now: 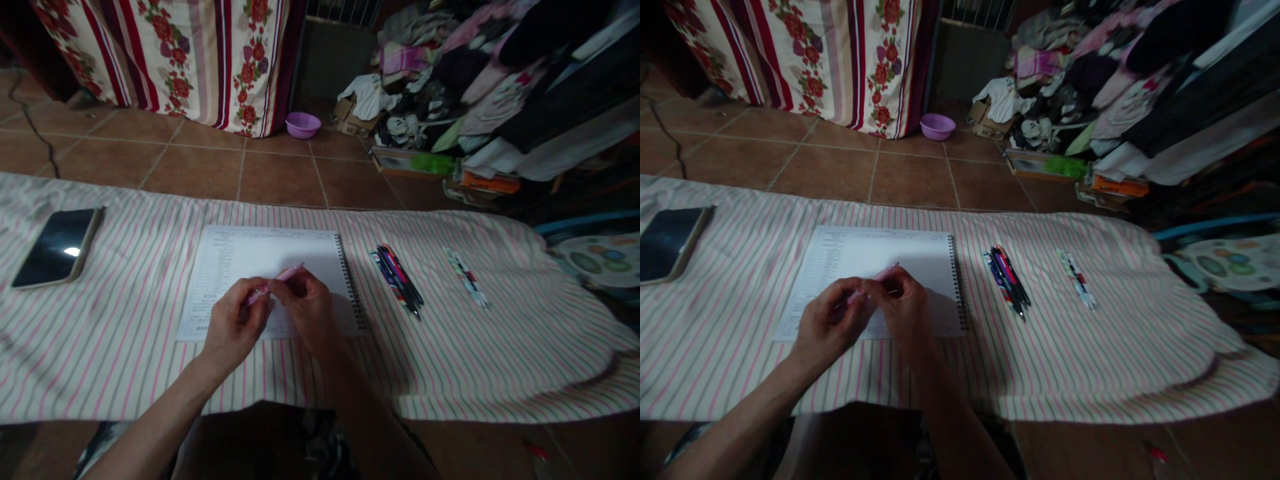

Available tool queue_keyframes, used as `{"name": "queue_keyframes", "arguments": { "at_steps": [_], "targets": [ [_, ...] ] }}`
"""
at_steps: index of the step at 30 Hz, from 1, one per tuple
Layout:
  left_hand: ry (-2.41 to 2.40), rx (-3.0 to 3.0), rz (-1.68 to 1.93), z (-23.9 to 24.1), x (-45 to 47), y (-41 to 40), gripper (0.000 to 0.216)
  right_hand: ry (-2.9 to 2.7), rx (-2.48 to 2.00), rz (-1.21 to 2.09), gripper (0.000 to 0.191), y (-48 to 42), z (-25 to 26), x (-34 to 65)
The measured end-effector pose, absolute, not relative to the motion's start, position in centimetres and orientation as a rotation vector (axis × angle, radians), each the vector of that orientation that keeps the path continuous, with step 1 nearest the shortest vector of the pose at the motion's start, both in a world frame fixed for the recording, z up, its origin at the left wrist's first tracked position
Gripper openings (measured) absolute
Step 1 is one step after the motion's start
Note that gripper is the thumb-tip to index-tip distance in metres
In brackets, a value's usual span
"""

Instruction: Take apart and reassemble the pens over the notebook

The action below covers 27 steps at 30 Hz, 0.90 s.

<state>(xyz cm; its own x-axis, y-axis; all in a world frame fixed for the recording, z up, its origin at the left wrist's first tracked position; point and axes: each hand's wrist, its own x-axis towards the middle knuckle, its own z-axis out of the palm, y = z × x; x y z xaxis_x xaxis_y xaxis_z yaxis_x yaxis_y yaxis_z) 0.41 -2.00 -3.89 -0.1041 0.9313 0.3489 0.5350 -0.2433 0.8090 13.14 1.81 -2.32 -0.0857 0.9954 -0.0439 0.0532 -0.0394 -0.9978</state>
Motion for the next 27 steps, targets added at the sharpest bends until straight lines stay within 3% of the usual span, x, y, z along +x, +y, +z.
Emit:
{"name": "queue_keyframes", "arguments": {
  "at_steps": [27],
  "targets": [
    [1.693, 2.012, 1.29, -4.23, -0.08, -1.98, 0.014, -1.334, -1.283, 1.246, 0.031, 1.11, -2.45, 13.14]
  ]
}}
